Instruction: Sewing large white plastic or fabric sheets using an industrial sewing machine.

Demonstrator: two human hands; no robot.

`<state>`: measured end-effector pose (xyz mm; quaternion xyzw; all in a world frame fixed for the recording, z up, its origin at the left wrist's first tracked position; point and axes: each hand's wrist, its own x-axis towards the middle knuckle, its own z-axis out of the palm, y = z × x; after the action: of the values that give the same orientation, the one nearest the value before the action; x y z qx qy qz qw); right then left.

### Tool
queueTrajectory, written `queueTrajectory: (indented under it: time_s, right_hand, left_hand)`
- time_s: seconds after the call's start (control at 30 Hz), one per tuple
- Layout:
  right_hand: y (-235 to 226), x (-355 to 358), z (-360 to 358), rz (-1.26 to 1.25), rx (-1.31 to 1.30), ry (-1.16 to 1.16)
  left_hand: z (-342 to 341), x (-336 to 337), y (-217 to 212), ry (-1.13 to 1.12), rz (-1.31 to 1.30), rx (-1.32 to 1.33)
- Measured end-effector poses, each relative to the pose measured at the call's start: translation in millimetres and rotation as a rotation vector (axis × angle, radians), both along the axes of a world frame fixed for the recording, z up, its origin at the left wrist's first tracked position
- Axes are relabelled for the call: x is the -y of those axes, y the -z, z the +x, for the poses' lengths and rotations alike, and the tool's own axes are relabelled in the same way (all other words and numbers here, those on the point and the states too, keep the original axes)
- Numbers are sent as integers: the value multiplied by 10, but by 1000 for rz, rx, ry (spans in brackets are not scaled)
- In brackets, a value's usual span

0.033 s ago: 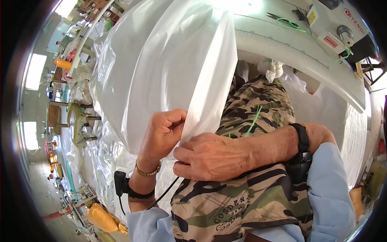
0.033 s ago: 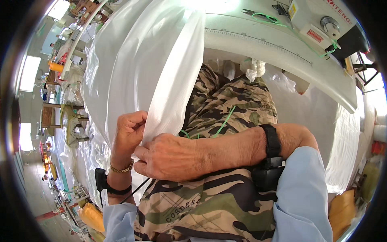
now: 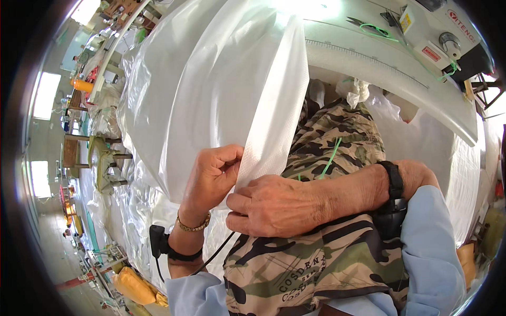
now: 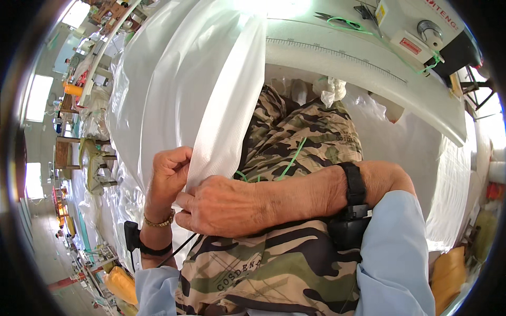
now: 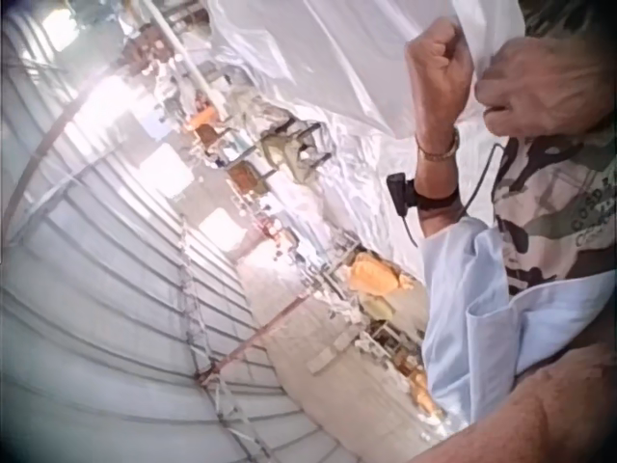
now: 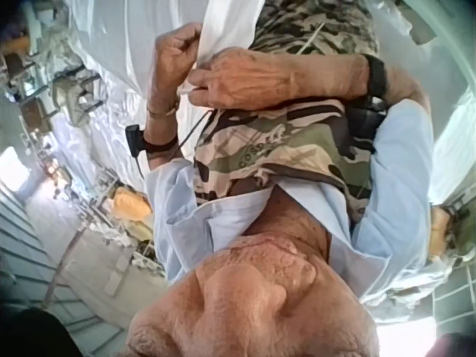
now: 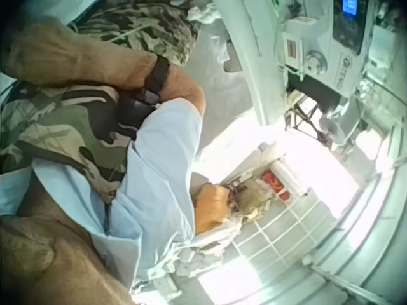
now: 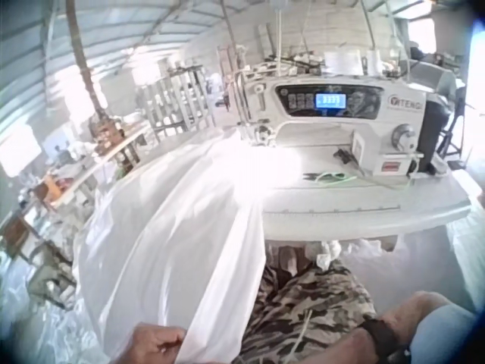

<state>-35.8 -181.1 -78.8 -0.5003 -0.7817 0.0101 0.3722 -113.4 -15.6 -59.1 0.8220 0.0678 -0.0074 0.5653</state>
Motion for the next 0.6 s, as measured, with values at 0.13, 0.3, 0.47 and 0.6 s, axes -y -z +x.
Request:
queueTrajectory:
  time_s: [0.13,0.3,0.47,0.6]
  right_hand:
    - [21,1,-16,-1,9,16]
    - [52,-44,-27,46,16,34]
    - [80,-110,-36,75,64,56]
    - [150,-93,117,233,-79,105]
  left_hand:
    - [-6,-14,-13,-14,-46,-10]
    - [-22,-31,-47,-32,-6,-14]
    - [-46,23,-57,-126,-146,-54]
    - [-132,-69,-89,-292,-32,-2]
